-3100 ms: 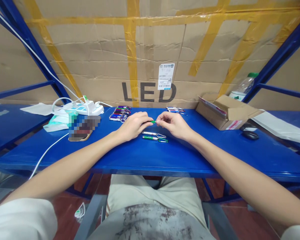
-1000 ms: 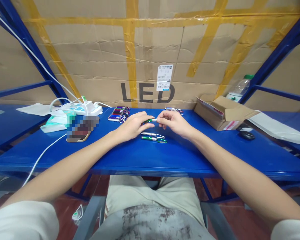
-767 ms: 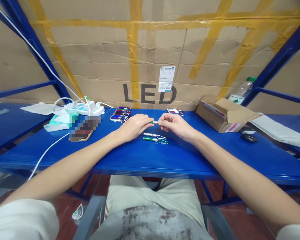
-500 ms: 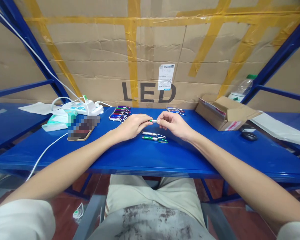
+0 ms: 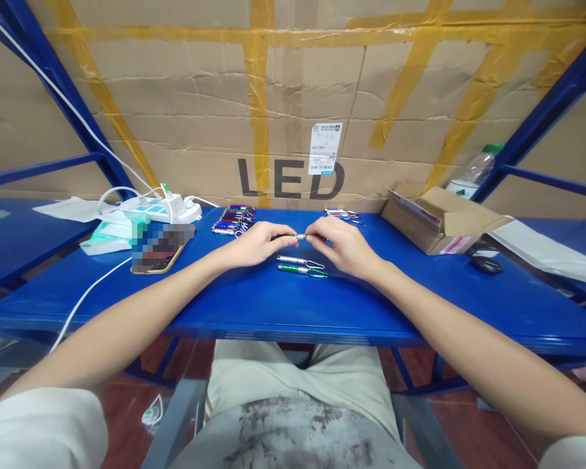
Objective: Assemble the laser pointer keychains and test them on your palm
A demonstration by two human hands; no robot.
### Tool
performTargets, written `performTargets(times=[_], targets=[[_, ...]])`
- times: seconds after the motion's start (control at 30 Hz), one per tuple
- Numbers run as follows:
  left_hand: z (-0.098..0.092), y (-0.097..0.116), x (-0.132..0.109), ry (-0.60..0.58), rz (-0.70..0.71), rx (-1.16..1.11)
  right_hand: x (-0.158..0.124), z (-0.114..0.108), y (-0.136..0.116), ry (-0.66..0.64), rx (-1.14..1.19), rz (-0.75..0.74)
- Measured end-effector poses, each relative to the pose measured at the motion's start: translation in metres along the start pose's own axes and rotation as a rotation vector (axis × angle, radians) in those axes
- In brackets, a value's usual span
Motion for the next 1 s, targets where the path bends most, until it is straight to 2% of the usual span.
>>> performTargets(times=[0.3,0.6,0.67,0.8,1.0], targets=[[0.000,0.004,0.001,-0.052,-0.049,-0.098,-0.001,0.000,-0.011,-0.054,-0.198,-0.167],[0.002,0.002,-0.002,-0.136,-0.118,-0.153,0.000,-0.003,-0.018,-0.084,-0.227,-0.196],[0.002,0.002,-0.001,-0.111,-0.088,-0.131,-0.001,-0.002,-0.016,-0.072,-0.215,-0.188],[-0.002,0.005,0.000,0.018,0.030,-0.052,-0.001,-0.001,-0.008,-0.021,-0.132,-0.127],[-0.003,0.004,-0.002,0.114,0.086,0.043,0.001,-0.002,0.001,0.012,0.077,0.078]])
Point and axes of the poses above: each hand's wrist, its own x-axis towards the middle knuckle, its own z-axis out of the palm, y = z × x, the point moved 8 cm from there along x, towards the middle knuckle, and after that the axes turned 7 degrees about y, right-handed, at the moved point
